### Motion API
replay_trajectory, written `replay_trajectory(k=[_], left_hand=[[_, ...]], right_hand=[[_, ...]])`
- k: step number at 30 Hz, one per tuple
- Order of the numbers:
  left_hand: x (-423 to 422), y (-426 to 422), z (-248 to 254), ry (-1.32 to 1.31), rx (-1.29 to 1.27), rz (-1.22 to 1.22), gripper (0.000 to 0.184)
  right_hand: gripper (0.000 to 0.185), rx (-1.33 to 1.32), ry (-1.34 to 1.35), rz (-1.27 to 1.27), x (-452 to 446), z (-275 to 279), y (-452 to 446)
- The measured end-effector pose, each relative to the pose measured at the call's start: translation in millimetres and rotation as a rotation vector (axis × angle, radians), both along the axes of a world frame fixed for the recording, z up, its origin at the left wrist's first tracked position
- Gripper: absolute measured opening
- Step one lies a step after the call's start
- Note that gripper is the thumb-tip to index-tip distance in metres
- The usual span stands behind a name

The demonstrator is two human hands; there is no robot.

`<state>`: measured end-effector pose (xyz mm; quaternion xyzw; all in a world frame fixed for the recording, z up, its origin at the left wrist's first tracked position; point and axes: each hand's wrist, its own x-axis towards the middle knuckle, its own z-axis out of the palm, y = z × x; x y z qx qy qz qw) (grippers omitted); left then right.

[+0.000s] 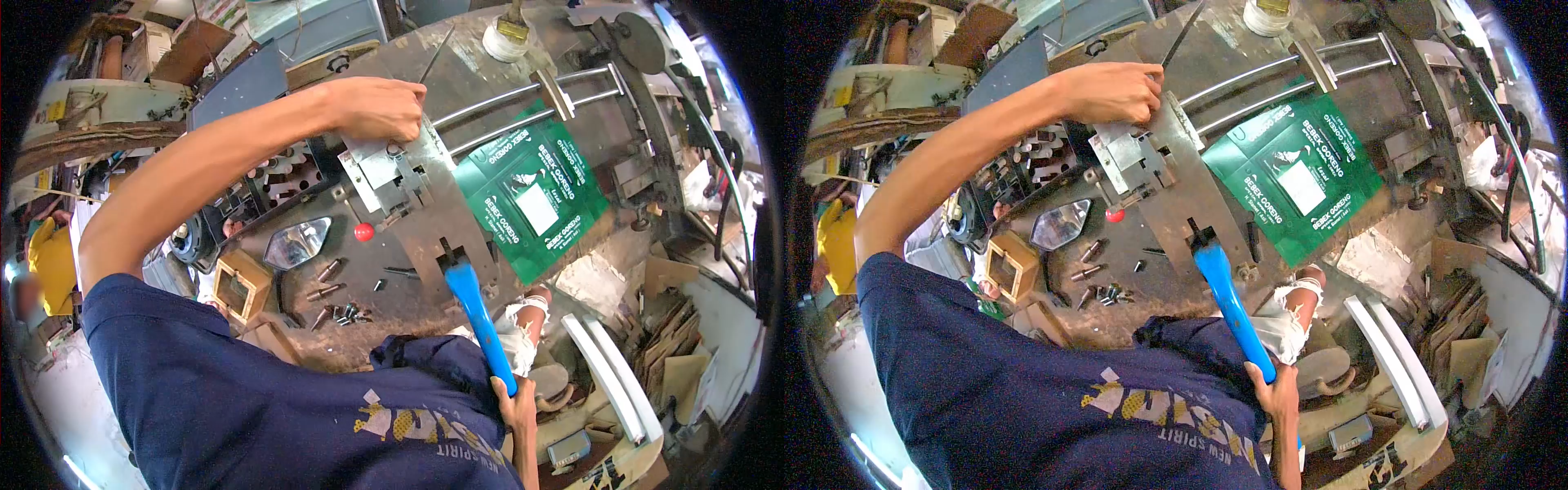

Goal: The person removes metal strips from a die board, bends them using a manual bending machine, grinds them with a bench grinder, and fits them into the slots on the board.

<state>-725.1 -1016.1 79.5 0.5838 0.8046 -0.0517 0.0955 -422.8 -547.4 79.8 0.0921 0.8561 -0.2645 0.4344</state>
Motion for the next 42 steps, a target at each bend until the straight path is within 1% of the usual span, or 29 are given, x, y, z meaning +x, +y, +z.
replay_trajectory(k=[2, 3, 5, 6, 7, 9, 10, 12, 14, 16, 18, 19, 21, 22, 23, 24, 25, 27, 29, 31, 32, 33, 35, 36, 37, 39, 40, 42], left_hand=[[1, 2, 1, -0.068, -0.03, 0.024, 0.011], [0, 2, -2, -0.067, -0.03, 0.022, 0.011], [-1, -4, -8, -0.093, 0.02, 0.013, 0.008], [3, -2, -8, -0.104, 0.022, 0.015, 0.008], [2, -2, -5, -0.089, 0.023, 0.011, 0.008], [2, -1, -1, -0.077, 0.022, 0.001, 0.008], [2, 1, 0, -0.102, 0.02, -0.001, 0.008], [-1, 0, 2, -0.121, 0.016, 0.001, 0.008], [3, -1, -1, -0.095, -0.047, 0.014, 0.009], [5, -5, -3, -0.094, -0.016, 0.02, 0.008], [4, -8, -3, -0.078, 0.021, 0.031, 0.008], [3, -9, -1, -0.097, 0.021, 0.065, 0.008], [8, -12, -4, -0.124, 0.022, 0.103, 0.01], [15, -18, -9, -0.161, 0.077, 0.21, 0.012], [21, -23, -14, -0.199, 0.13, 0.312, 0.015], [26, -25, -15, -0.2, 0.128, 0.307, 0.015], [30, -28, -16, -0.205, 0.171, 0.334, 0.016], [33, -28, -16, -0.211, 0.214, 0.361, 0.018], [34, -28, -12, -0.167, 0.194, 0.319, 0.02], [29, -26, -5, -0.211, 0.158, 0.319, 0.023], [26, -26, -3, -0.246, 0.122, 0.32, 0.028], [27, -27, -2, -0.244, 0.122, 0.318, 0.028], [31, -29, -5, -0.212, 0.189, 0.334, 0.012], [35, -31, -8, -0.221, 0.196, 0.379, 0.018], [40, -32, -9, -0.219, 0.197, 0.381, 0.018], [52, -33, -10, -0.21, 0.262, 0.525, 0.025], [55, -33, -9, -0.214, 0.216, 0.552, 0.03], [61, -33, -9, -0.195, 0.203, 0.574, 0.03]], right_hand=[[0.056, 0.047, 0.089, 0.012, 11, -11, 7], [0.056, 0.048, 0.09, 0.01, 8, -7, 4], [0.057, -0.058, 0.034, -0.023, -7, 4, -7], [0.056, 0.029, -0.103, -0.004, -10, 6, -6], [0.056, 0.026, -0.1, -0.002, -7, 1, -3], [0.057, 0.014, 0.099, 0.05, -1, -4, -4], [0.057, 0.016, 0.103, 0.045, -5, 2, -8], [0.057, -0.028, -0.024, -0.014, -18, 17, -16], [0.058, -0.035, -0.027, -0.017, -15, 15, -13], [0.058, -0.044, -0.028, -0.028, -9, 10, -12], [0.058, -0.023, 0.199, 0.008, -4, 6, -11], [0.058, -0.022, 0.202, 0.007, -3, 7, -10], [0.06, 0.096, 0.119, 0.105, -2, 14, -7], [0.06, 0.095, 0.117, 0.103, -9, 20, -11], [0.061, 0.1, 0.002, 0.058, -18, 28, -18], [0.062, 0.104, -0.112, 0.013, -23, 33, -23], [0.062, 0.103, -0.111, 0.009, -22, 34, -26], [0.062, 0.09, 0.067, -0.038, -18, 36, -29], [0.062, 0.105, 0.078, -0.006, -7, 28, -17], [0.062, 0.123, 0.087, 0.027, -8, 33, -17], [0.062, 0.127, -0.011, 0.022, -13, 37, -17], [0.063, 0.13, -0.108, 0.015, -19, 40, -21], [0.063, 0.131, -0.14, 0.004, -24, 39, -24], [0.064, 0.132, -0.175, 0.002, -26, 39, -25], [0.064, 0.133, -0.173, 0.004, -20, 33, -20], [0.061, 0.068, 0.046, 0.048, -5, 13, -10], [0.061, 0.067, 0.043, 0.049, -4, 5, -8], [0.055, -0.051, 0.139, -0.014, -2, -3, -8]])
